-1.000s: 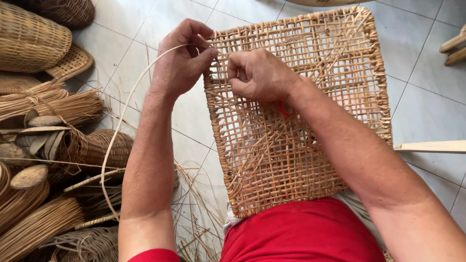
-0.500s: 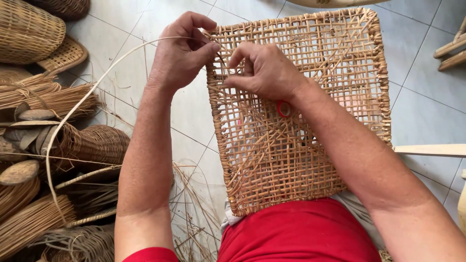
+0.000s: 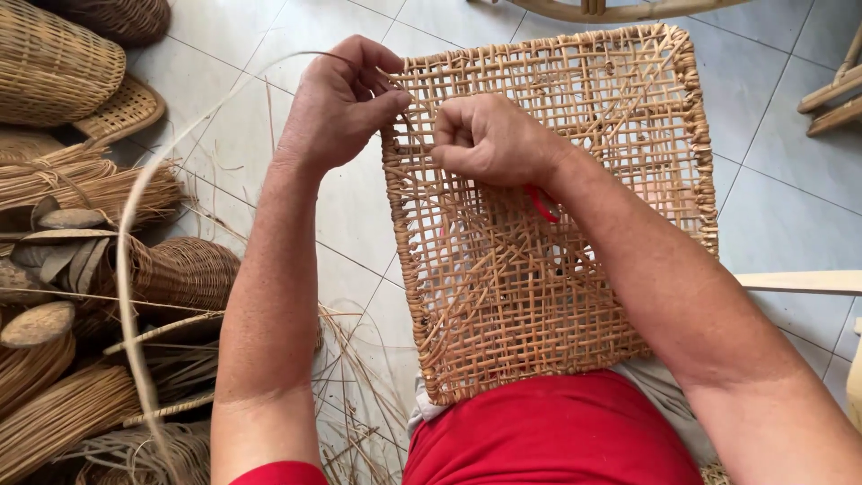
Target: The person is weaving a rectangular basket base by threading thin strips of material through a frame.
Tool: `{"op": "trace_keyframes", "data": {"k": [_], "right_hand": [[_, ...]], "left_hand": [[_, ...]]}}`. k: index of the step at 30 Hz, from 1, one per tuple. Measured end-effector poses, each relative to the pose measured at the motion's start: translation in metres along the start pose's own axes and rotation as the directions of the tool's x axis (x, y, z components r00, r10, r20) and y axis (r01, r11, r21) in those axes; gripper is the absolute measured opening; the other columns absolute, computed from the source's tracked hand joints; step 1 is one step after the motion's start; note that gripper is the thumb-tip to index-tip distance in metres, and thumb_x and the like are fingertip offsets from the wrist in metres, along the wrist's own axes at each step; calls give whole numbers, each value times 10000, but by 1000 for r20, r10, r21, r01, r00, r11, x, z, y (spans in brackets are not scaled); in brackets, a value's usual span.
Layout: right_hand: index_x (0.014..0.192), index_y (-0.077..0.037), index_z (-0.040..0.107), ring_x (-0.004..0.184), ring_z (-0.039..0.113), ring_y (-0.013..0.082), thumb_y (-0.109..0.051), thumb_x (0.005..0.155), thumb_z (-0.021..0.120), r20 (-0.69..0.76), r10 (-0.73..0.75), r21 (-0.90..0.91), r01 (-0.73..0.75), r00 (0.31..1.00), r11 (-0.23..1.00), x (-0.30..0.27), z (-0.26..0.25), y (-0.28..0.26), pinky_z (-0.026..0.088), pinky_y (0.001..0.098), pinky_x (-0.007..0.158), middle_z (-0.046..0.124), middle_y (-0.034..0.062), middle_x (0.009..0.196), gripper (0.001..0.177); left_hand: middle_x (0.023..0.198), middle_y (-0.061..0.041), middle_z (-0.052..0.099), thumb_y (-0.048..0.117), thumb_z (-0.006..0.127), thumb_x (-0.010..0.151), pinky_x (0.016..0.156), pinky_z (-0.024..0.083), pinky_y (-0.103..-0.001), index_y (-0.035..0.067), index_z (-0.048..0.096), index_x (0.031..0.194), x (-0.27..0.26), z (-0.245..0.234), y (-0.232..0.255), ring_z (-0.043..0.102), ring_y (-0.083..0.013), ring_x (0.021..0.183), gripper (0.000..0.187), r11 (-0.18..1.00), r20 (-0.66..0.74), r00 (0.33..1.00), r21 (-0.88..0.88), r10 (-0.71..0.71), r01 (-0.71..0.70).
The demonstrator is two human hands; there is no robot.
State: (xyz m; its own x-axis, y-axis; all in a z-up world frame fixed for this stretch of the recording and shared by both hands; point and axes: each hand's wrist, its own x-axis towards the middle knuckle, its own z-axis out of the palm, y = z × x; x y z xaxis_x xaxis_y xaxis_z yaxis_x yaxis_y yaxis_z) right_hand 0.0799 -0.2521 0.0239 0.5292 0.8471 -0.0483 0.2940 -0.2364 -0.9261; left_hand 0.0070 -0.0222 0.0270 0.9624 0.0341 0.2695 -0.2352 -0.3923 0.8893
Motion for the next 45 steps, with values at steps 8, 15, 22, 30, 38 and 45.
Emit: {"op": "trace_keyframes", "data": {"k": [8,15,22,30,38,45], "right_hand": [[783,-165,541,513,455,67,-79,980,697,-103,-62,66,69,993,995,-4,0,7,432,218,420,514,-39,657,266],[869,-108,651,484,459,53,-132,1019,701,-274,12,-24,-19,962,1000,-3,9,5,402,211,375,571,-34,658,160],[815,-127,645,541,475,76,-147,993,719,-299,-55,-177,1,953,984,-1,17,7,448,234,453,583,-16,707,194],[819,-146,627,499,512,79,-175,965,749,-292,-38,-297,-52,956,953,6,21,12,469,241,412,620,-17,684,193],[881,-166,623,524,527,76,-215,957,776,-302,80,-244,-158,950,957,6,24,2,487,247,448,623,-25,724,178],[924,-138,647,504,429,56,-122,979,721,-251,130,-8,-137,959,991,-1,13,2,380,232,411,542,-51,694,94]], "left_hand": [[784,20,560,-70,793,956,547,498,-179,32,649,1141,-2,-1,-7,527,-48,649,255,998,-54,997,-29,54,-55],[847,-4,537,-98,717,1015,622,474,-221,32,623,1122,-2,-7,-20,502,-94,726,193,975,-172,967,-87,187,-204],[875,-47,580,-95,691,1076,624,565,-257,49,571,1130,-5,-32,-10,558,-130,710,195,948,-260,930,-116,259,-297],[929,-67,692,255,587,1136,753,596,-311,103,665,1302,3,-14,-26,690,-175,869,239,904,-436,892,-324,119,-280],[757,-5,585,251,607,1084,585,513,-272,71,677,1083,9,-10,5,567,-104,617,193,621,-353,932,-751,-89,-225],[788,-35,533,179,651,1145,624,509,-291,59,665,1259,17,-28,14,547,-146,654,166,725,-477,875,-575,77,-378]]}}
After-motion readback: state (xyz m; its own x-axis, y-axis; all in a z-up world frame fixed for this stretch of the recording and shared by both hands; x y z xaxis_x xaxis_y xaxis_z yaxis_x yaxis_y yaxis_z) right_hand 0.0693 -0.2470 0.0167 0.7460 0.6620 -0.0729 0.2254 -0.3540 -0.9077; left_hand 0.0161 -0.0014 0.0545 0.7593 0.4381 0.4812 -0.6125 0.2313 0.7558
